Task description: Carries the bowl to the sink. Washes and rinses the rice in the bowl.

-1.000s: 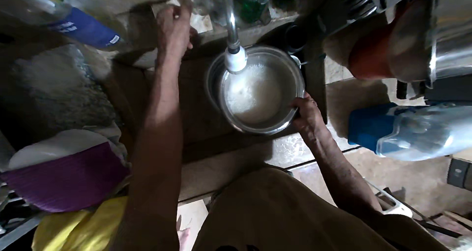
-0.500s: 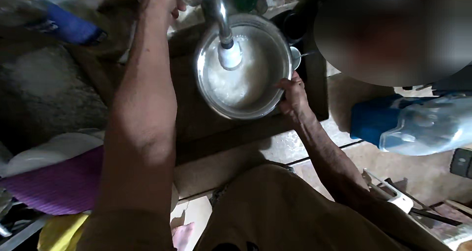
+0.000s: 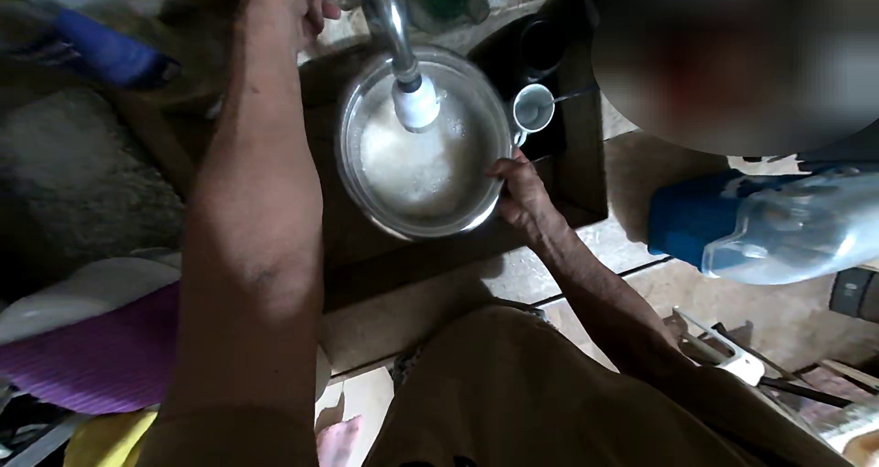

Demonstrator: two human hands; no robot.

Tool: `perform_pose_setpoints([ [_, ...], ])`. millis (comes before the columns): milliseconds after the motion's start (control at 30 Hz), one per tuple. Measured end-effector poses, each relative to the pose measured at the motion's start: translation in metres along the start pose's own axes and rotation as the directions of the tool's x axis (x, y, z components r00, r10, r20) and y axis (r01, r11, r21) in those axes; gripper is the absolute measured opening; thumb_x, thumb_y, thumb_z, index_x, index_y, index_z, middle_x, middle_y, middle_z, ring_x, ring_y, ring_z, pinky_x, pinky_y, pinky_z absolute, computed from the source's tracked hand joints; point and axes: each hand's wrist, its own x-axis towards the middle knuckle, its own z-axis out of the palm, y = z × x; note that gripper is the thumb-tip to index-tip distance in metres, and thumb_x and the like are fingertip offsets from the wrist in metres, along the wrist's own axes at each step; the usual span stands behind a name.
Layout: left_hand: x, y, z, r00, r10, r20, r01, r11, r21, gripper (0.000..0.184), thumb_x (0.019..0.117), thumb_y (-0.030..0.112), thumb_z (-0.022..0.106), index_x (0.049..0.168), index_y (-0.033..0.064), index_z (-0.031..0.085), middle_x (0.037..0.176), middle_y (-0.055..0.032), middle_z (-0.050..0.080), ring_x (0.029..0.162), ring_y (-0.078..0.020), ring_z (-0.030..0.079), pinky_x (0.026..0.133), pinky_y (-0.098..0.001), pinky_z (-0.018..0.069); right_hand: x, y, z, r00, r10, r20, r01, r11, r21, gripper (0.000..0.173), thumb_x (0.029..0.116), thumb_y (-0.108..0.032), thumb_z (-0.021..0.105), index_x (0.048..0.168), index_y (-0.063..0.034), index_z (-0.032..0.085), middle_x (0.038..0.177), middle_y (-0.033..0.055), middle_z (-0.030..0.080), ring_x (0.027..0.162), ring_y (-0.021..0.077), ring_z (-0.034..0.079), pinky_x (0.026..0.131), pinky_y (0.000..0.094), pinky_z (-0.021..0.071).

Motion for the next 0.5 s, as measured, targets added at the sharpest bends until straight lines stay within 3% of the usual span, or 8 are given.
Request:
perform_pose_setpoints([
  [67, -0.001, 0.0, -0.001, 1.0, -0.02, -0.006, 0.02, 0.999, 0.047, 0.014, 0.1032, 0.016, 0.058, 0.115, 0.0067, 0.059, 0.089, -0.0033, 0.057, 0.06, -0.0081, 0.054, 0.052, -0.02, 0.0477, -0.01, 0.004, -0.002, 1.0, 0.02, 0.013, -0.02, 1.0, 0.001, 0.042, 0.0832, 0.01, 0.056, 0.122, -0.0066, 0.056, 0.105, 0.0119, 0.067, 0.091, 0.0224, 0.069, 0.073, 0.0436, 0.0614],
  [200, -0.001, 0.002, -0.005, 0.992, -0.128, -0.005, 0.128, 0.984, 0.125, 0.024, 0.104, 0.029, 0.058, 0.121, 0.0123, 0.062, 0.088, -0.0025, 0.064, 0.059, -0.0076, 0.053, 0.053, -0.0207, 0.0437, -0.067, -0.008, -0.016, 0.994, 0.078, 0.075, -0.063, 0.981, -0.186, 0.045, 0.0896, 0.003, 0.058, 0.129, -0.0177, 0.058, 0.109, 0.0069, 0.067, 0.091, 0.0189, 0.068, 0.072, 0.0376, 0.0601],
  [333, 0.001, 0.001, -0.012, 0.987, -0.106, 0.118, 0.097, 0.992, 0.077, 0.016, 0.1028, 0.026, 0.06, 0.112, 0.0122, 0.062, 0.083, -0.0016, 0.061, 0.053, -0.0056, 0.052, 0.046, -0.0169, 0.0442, -0.075, -0.01, -0.025, 0.997, 0.067, 0.026, -0.062, 0.983, -0.173, 0.043, 0.0871, 0.003, 0.06, 0.126, -0.0168, 0.059, 0.106, 0.008, 0.067, 0.088, 0.0193, 0.068, 0.07, 0.0382, 0.0594],
  [433, -0.004, -0.008, -0.019, 0.988, 0.0, 0.157, -0.036, 0.973, 0.228, 0.033, 0.0945, 0.036, 0.073, 0.12, 0.0172, 0.064, 0.1, 0.002, 0.065, 0.065, -0.0038, 0.052, 0.056, -0.0192, 0.0445, -0.075, -0.012, -0.033, 1.0, 0.02, 0.016, -0.017, 0.986, -0.166, 0.041, 0.0879, 0.003, 0.059, 0.125, -0.0156, 0.059, 0.108, 0.0092, 0.067, 0.091, 0.0207, 0.068, 0.071, 0.0398, 0.0597],
  [500, -0.008, -0.014, -0.022, 0.986, 0.065, 0.154, -0.116, 0.928, 0.354, 0.053, 0.0907, 0.042, 0.077, 0.132, 0.0137, 0.061, 0.119, -0.0034, 0.063, 0.089, -0.0096, 0.059, 0.08, -0.0289, 0.0516, -0.075, -0.015, -0.04, 1.0, -0.014, -0.004, 0.013, 0.985, -0.172, 0.042, 0.0882, 0.003, 0.06, 0.126, -0.0155, 0.059, 0.109, 0.0093, 0.067, 0.091, 0.0209, 0.068, 0.072, 0.0405, 0.06],
])
